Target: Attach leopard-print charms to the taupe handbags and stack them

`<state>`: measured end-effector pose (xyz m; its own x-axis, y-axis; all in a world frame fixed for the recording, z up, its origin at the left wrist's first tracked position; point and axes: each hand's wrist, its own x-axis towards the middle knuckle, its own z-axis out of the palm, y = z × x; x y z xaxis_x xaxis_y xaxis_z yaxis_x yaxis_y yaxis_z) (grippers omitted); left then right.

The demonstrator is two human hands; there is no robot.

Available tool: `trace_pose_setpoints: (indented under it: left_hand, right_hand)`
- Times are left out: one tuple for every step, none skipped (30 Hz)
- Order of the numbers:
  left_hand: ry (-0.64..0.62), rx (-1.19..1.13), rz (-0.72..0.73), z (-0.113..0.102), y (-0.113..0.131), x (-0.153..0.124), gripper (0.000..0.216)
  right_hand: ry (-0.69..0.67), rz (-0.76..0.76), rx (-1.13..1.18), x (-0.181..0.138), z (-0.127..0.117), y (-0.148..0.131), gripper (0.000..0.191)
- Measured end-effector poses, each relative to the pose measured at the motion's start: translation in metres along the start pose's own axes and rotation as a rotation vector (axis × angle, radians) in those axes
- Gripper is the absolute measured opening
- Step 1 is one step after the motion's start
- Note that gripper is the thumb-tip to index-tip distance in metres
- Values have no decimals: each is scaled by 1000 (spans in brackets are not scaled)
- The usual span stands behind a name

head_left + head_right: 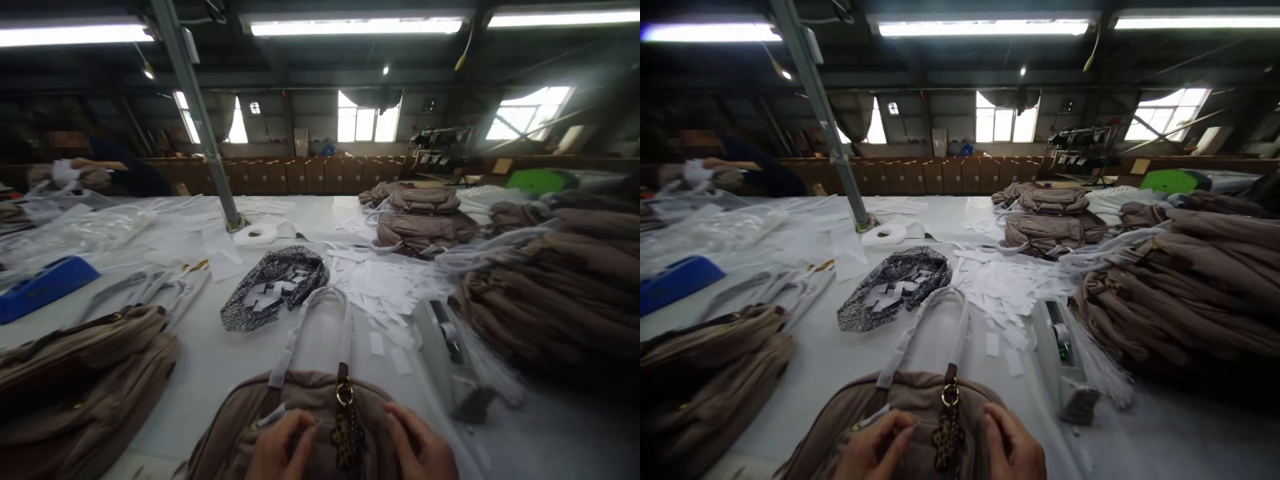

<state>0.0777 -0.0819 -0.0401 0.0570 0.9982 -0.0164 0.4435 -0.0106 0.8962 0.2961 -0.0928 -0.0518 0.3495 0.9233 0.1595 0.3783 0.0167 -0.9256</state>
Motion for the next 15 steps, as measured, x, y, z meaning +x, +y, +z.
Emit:
trace_pose_setpoints:
  left_hand:
    - [-33, -35, -47, 2, 2, 3, 32]
    - [-73, -88, -110, 5, 3, 7, 35]
    - [-118, -159, -178, 7, 4, 10, 37]
    - [-152, -242, -237, 10, 5, 14, 39]
    - [-172, -332, -285, 12, 5, 17, 39]
    - [-184, -422, -322, 14, 5, 20, 39]
    - [-185, -504, -354, 16, 6, 22, 39]
    - [-180, -572, -385, 18, 6, 24, 39]
    - [-174, -626, -417, 19, 6, 25, 38]
    - [-174, -673, -450, 20, 7, 26, 38]
    - [-180, -716, -480, 21, 7, 26, 38]
    - [-184, -758, -503, 22, 8, 26, 37]
    - [-183, -795, -520, 22, 9, 27, 37]
    - [-184, -821, -529, 23, 10, 27, 37]
    - [-187, -833, -530, 23, 11, 27, 37]
  right_hand:
    - [-11, 17, -3, 1, -1, 1, 41]
    - [-35, 28, -5, 0, 0, 1, 41]
    - [-64, 25, -12, -1, 1, 0, 42]
    - [-90, 2, -25, -2, 3, 0, 41]
    - [-107, -37, -48, -4, 6, -1, 40]
    - [-119, -83, -85, -6, 8, -3, 39]
    - [-129, -124, -134, -7, 11, -4, 36]
    - [-143, -155, -190, -8, 13, -5, 34]
    - [-159, -173, -251, -9, 16, -7, 31]
    - [-181, -179, -315, -9, 18, -8, 27]
    - [-207, -182, -377, -9, 21, -10, 23]
    - [-225, -184, -434, -9, 24, -11, 19]
    - [-231, -184, -485, -9, 26, -12, 15]
    - [-227, -183, -525, -9, 29, -14, 12]
    - [-217, -181, -549, -10, 32, -15, 9]
